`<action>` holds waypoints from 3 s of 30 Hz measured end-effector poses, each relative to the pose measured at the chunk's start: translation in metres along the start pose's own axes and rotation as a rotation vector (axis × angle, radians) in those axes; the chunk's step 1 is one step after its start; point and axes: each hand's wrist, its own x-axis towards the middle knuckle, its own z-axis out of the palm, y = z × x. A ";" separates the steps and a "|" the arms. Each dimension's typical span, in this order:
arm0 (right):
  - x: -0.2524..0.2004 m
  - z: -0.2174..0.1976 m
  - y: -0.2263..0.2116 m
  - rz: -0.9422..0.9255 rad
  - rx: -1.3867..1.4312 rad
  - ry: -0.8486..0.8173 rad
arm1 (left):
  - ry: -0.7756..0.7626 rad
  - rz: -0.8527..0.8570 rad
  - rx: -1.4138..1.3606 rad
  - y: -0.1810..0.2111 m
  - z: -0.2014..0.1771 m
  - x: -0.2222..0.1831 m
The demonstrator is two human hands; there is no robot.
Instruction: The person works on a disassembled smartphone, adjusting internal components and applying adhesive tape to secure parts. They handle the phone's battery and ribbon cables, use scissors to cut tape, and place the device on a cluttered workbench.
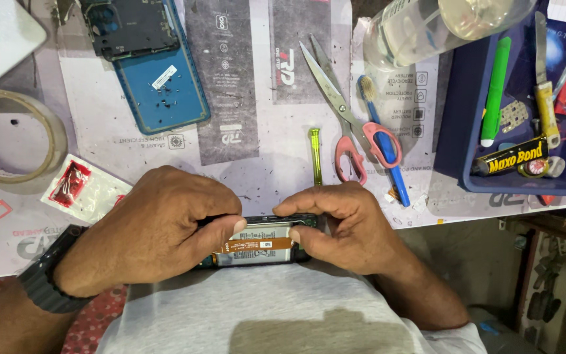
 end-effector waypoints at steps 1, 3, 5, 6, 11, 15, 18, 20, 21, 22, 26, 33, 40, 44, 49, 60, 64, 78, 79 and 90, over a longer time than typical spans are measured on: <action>0.000 0.000 0.000 0.018 -0.019 0.004 | -0.010 -0.010 0.008 0.000 -0.001 0.000; -0.001 0.000 0.000 -0.005 0.017 -0.003 | -0.008 0.003 -0.006 0.000 -0.002 -0.002; -0.001 -0.001 0.000 -0.003 0.011 -0.002 | 0.004 0.030 -0.037 -0.002 -0.005 -0.004; -0.002 -0.001 0.000 0.009 -0.014 0.002 | 0.015 0.051 -0.062 -0.003 -0.007 -0.005; -0.002 0.001 0.000 0.041 0.165 -0.003 | -0.061 -0.050 -0.130 -0.009 -0.014 -0.013; -0.003 0.002 0.000 0.043 0.236 -0.001 | -0.106 -0.117 -0.143 -0.008 -0.017 -0.018; -0.003 0.002 0.000 0.047 0.261 0.000 | -0.139 -0.211 -0.119 -0.003 -0.022 -0.017; -0.004 0.002 0.000 0.069 0.267 0.005 | -0.140 -0.241 -0.131 -0.001 -0.024 -0.017; -0.004 0.002 0.001 0.083 0.260 0.010 | -0.128 -0.225 -0.155 -0.001 -0.025 -0.017; -0.004 0.002 0.002 0.098 0.252 0.015 | -0.116 -0.207 -0.180 -0.002 -0.026 -0.018; -0.005 0.001 0.008 0.120 0.240 0.029 | -0.088 -0.096 -0.234 -0.008 -0.025 -0.020; -0.005 0.004 0.004 0.204 0.276 0.109 | -0.059 -0.077 -0.316 -0.015 -0.025 -0.023; -0.004 0.003 0.005 0.191 0.291 0.098 | -0.083 -0.111 -0.358 -0.017 -0.025 -0.027; -0.001 0.002 0.005 0.170 0.283 0.072 | -0.061 -0.053 -0.386 -0.022 -0.024 -0.029; -0.001 0.004 0.005 0.192 0.319 0.097 | -0.082 -0.105 -0.470 -0.025 -0.024 -0.033; -0.006 -0.002 0.022 0.008 0.427 0.131 | 0.029 -0.045 -0.574 -0.032 -0.021 -0.040; -0.009 -0.001 0.023 0.001 0.386 0.146 | 0.025 -0.106 -0.571 -0.030 -0.021 -0.040; -0.009 0.002 0.021 -0.004 0.332 0.212 | 0.038 -0.094 -0.564 -0.035 -0.020 -0.038; -0.010 0.003 0.019 -0.003 0.307 0.226 | 0.044 -0.088 -0.567 -0.035 -0.020 -0.038; -0.022 0.008 -0.001 -0.101 0.178 0.258 | 0.036 -0.100 -0.651 -0.039 -0.019 -0.032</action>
